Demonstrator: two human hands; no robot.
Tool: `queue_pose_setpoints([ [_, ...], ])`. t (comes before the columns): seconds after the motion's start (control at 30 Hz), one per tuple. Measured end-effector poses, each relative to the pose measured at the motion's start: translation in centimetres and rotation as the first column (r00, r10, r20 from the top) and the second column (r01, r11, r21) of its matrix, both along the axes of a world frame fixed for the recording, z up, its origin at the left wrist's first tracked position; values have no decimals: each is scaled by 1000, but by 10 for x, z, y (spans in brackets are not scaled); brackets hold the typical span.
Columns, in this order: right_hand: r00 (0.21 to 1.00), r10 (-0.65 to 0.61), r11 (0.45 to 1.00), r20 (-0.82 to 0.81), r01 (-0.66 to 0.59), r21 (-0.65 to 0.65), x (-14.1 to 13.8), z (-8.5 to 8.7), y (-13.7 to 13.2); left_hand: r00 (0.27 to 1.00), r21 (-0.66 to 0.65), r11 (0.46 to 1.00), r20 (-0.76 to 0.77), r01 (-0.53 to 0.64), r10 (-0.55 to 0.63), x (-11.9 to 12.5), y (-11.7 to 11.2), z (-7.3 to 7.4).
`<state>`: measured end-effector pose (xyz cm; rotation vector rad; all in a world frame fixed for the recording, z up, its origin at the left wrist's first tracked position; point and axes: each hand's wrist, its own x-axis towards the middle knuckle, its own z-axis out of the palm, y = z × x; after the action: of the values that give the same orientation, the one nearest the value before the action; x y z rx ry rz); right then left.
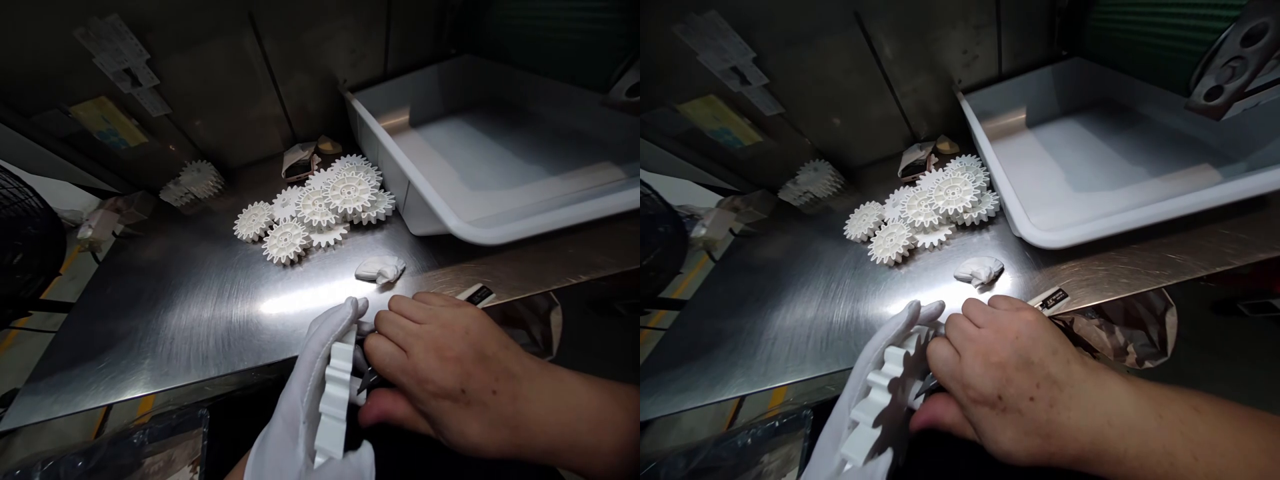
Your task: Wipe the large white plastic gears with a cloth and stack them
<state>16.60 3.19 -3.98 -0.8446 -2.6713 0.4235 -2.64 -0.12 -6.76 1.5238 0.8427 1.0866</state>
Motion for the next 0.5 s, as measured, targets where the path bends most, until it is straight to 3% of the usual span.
queue_pose_setpoints([
  [0.5, 1000, -6, 999, -18, 7, 33, 0, -2, -2, 1000, -52, 999, 3, 5, -5, 3, 0, 5],
])
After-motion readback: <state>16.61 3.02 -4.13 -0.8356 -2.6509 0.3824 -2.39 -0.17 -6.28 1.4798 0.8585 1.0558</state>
